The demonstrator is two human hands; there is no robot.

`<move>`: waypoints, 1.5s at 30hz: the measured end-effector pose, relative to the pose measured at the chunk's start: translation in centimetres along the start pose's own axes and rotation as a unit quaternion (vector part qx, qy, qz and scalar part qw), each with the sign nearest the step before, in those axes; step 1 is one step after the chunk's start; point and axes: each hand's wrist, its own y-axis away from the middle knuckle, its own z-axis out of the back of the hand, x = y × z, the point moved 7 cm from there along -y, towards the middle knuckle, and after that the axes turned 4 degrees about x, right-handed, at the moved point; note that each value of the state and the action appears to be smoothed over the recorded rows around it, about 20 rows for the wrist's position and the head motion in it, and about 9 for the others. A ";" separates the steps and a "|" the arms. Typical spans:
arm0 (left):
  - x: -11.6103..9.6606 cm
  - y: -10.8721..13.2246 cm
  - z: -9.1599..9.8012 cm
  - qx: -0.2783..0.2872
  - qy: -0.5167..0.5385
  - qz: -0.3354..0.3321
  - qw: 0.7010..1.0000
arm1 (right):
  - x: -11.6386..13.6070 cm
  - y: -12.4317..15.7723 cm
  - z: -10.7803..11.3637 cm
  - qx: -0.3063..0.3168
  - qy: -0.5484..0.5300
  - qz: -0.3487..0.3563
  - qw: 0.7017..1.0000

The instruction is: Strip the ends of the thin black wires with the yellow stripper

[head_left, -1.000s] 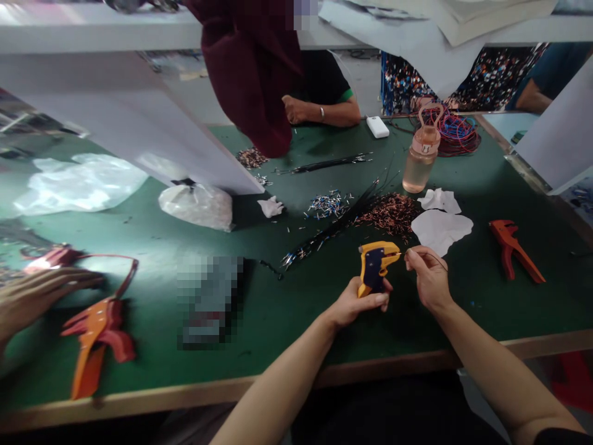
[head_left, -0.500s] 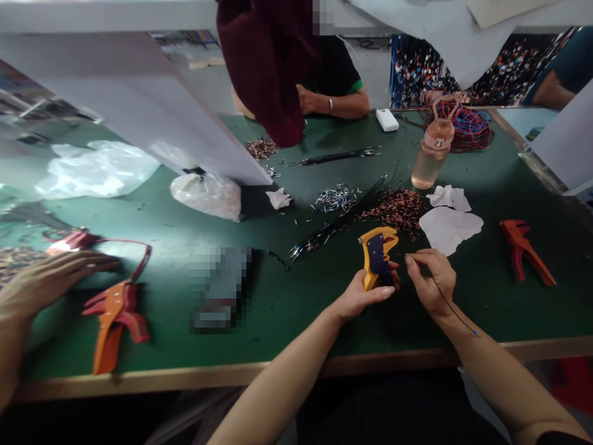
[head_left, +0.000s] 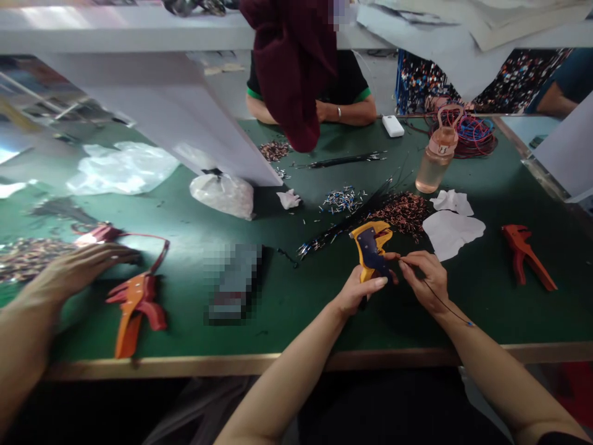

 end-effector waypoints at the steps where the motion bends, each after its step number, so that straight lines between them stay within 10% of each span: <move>1: 0.0 0.0 0.1 -0.008 0.002 -0.002 1.000 | 0.0 0.0 0.0 0.003 -0.003 0.003 1.000; 10: -0.1 -0.2 0.0 0.004 -0.070 0.036 0.997 | 0.8 -0.4 1.9 -0.092 0.090 0.058 0.990; 45: 0.1 0.0 0.1 -0.098 -0.106 0.055 0.988 | 2.3 0.1 0.6 -0.019 0.024 0.043 0.999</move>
